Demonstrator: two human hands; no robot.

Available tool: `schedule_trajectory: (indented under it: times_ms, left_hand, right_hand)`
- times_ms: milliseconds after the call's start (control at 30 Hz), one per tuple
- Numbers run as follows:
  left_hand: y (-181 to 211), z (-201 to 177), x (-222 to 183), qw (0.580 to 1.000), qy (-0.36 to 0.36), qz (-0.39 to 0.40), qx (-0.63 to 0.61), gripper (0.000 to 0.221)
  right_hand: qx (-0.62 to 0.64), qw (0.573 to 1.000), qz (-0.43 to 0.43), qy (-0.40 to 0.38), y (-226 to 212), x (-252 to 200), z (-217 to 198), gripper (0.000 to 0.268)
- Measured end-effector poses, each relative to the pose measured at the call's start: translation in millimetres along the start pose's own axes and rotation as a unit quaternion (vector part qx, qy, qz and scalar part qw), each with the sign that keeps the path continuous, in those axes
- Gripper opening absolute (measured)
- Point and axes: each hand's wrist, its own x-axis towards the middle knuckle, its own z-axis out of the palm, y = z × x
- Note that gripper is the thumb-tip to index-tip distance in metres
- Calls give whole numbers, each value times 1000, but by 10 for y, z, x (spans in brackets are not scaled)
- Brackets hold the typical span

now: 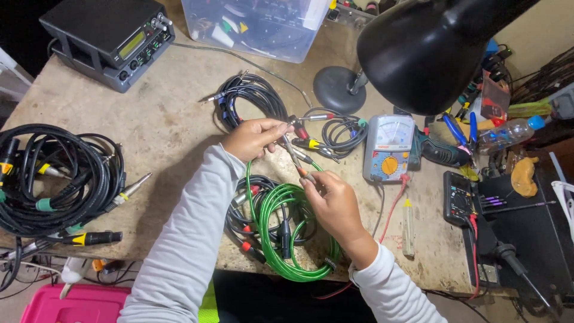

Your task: Testing the continuity of various electronic cables using a multimeter and organizing them on a workbench.

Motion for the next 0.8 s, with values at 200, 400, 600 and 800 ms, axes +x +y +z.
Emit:
schedule_trajectory:
  times_ms: [200, 400, 600, 800]
  left_hand:
    - [187, 44, -110, 999, 49, 3, 9, 39]
    - [129, 23, -53, 996, 81, -6, 25, 38]
    - [115, 125, -43, 996, 84, 5, 22, 40]
    - [-271, 346, 346, 999, -41, -4, -36, 36]
  right_hand:
    - [38, 999, 4, 9, 104, 458, -9, 19]
    - [-231, 964, 8, -133, 275, 742, 189, 30]
    - [-2, 985, 154, -73, 215, 755, 102, 24]
    - [260, 948, 185, -7, 172, 693, 49, 10]
